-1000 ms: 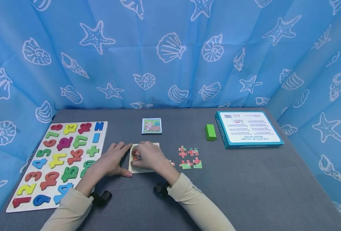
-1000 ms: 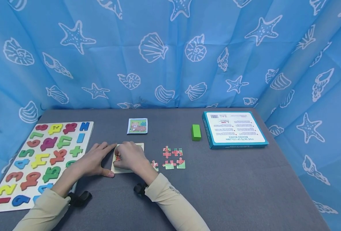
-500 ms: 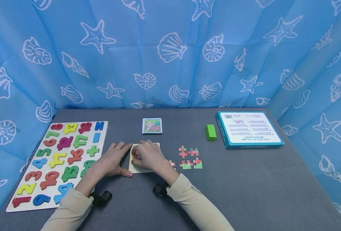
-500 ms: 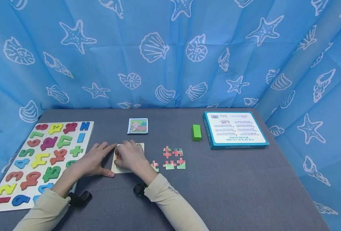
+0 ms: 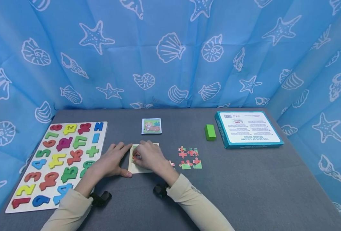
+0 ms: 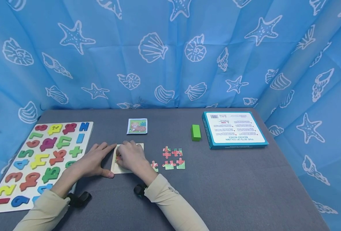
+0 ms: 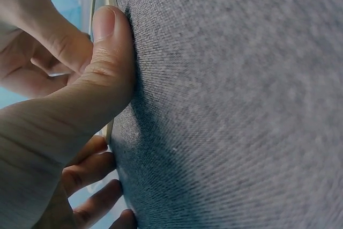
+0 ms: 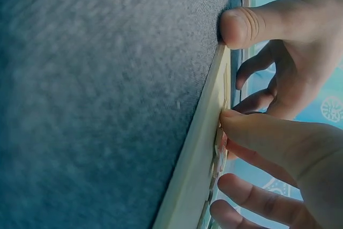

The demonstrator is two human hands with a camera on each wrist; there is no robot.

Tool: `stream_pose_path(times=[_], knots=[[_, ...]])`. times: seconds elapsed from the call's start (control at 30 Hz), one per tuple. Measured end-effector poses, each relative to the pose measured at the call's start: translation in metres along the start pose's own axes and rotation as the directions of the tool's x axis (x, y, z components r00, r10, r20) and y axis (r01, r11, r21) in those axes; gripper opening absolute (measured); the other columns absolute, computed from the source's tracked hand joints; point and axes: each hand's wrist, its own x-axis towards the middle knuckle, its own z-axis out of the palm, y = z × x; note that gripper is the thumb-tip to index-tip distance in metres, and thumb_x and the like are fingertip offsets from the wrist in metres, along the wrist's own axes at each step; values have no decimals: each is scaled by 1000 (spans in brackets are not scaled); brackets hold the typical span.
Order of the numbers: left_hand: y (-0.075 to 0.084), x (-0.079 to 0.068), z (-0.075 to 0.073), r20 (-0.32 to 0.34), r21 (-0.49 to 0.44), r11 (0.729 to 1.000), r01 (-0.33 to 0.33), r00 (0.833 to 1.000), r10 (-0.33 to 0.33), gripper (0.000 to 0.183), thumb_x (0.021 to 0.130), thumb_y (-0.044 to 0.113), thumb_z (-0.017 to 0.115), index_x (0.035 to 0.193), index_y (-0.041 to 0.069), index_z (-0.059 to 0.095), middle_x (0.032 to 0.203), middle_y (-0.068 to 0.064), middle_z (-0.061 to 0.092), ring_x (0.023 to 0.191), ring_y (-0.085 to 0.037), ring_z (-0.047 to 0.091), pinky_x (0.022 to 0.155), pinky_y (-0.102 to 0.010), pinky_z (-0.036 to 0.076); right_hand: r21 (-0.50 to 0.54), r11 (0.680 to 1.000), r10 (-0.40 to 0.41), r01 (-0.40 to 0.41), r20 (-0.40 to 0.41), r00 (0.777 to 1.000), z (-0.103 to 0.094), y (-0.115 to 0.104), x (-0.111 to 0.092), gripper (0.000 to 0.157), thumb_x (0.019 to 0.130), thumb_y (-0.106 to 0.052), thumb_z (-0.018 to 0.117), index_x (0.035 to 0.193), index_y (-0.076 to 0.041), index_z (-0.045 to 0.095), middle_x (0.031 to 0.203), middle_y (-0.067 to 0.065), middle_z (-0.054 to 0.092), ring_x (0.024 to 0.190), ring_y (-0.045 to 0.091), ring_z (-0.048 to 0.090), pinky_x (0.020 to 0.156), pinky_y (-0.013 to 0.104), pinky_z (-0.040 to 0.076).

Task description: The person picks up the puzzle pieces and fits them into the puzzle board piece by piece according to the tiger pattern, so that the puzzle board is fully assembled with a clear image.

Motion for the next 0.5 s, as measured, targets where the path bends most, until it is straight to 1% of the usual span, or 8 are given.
stream_pose_path(times=[0.33,0.5], knots=[[0,1,0,15,-3,1000,9,1000,-9,112,69,55,90,154,1,41,133,-17,53,109,-31,45,94,-52,45,5,1000,-1,1,-2,1000,0,0,0,17,93,-31,76,107,-24,82,103,-1,72,85,16,62,61,28,46],[0,1,0,22,-6,1000,11,1000,-11,112,69,55,90,154,1,41,133,-17,53,108,-30,45,94,-52,45,-4,1000,-5,5,-7,1000,0,1,-1,18,93,-31,76,109,-25,81,104,-1,72,87,17,62,66,32,50]])
